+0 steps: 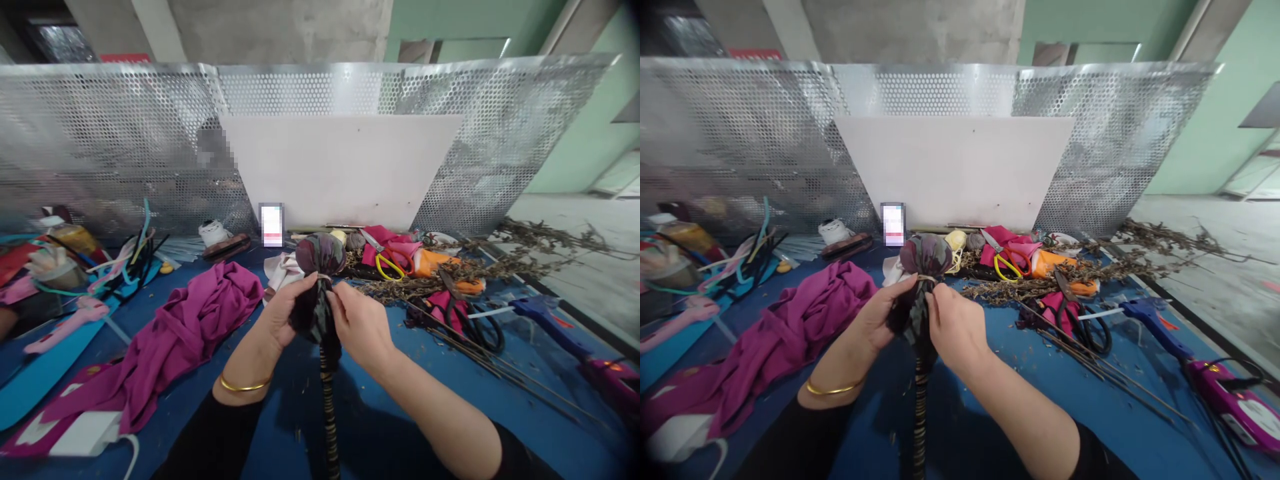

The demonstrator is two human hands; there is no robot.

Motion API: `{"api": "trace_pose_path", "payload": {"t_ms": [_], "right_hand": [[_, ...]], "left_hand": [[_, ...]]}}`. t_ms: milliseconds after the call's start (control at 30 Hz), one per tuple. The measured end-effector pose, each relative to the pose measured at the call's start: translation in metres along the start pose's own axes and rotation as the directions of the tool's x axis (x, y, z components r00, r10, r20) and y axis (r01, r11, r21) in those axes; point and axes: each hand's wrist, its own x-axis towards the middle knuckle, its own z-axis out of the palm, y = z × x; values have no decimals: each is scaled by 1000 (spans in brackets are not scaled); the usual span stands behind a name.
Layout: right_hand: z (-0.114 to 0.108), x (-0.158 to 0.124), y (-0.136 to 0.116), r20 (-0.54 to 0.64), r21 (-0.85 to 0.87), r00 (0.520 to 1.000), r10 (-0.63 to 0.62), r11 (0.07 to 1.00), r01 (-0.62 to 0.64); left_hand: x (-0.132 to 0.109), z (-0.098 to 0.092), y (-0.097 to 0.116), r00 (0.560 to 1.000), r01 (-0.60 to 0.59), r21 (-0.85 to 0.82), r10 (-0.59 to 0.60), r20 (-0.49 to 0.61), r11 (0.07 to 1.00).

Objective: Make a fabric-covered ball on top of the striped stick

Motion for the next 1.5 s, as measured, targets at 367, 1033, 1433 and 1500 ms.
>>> {"api": "trace_pose_path", "payload": {"t_ms": [367, 1033, 1433, 1500], "right_hand": [[10, -7, -4, 131, -231, 944, -302, 917, 326], [-10, 3, 22, 613, 782, 783, 102, 58, -620], [-32, -9, 4, 540, 804, 842, -17, -288, -521], [-32, -14, -1, 543, 806, 840, -7, -278, -523]], "left_hand": [[6, 3, -16, 988, -120, 63, 126, -85, 991], [-22, 16, -18, 952, 126, 92, -146, 269, 988], [-54, 31, -67, 851, 198, -44, -150, 503, 979], [-63, 31, -72, 847, 193, -69, -131, 515, 979]]}}
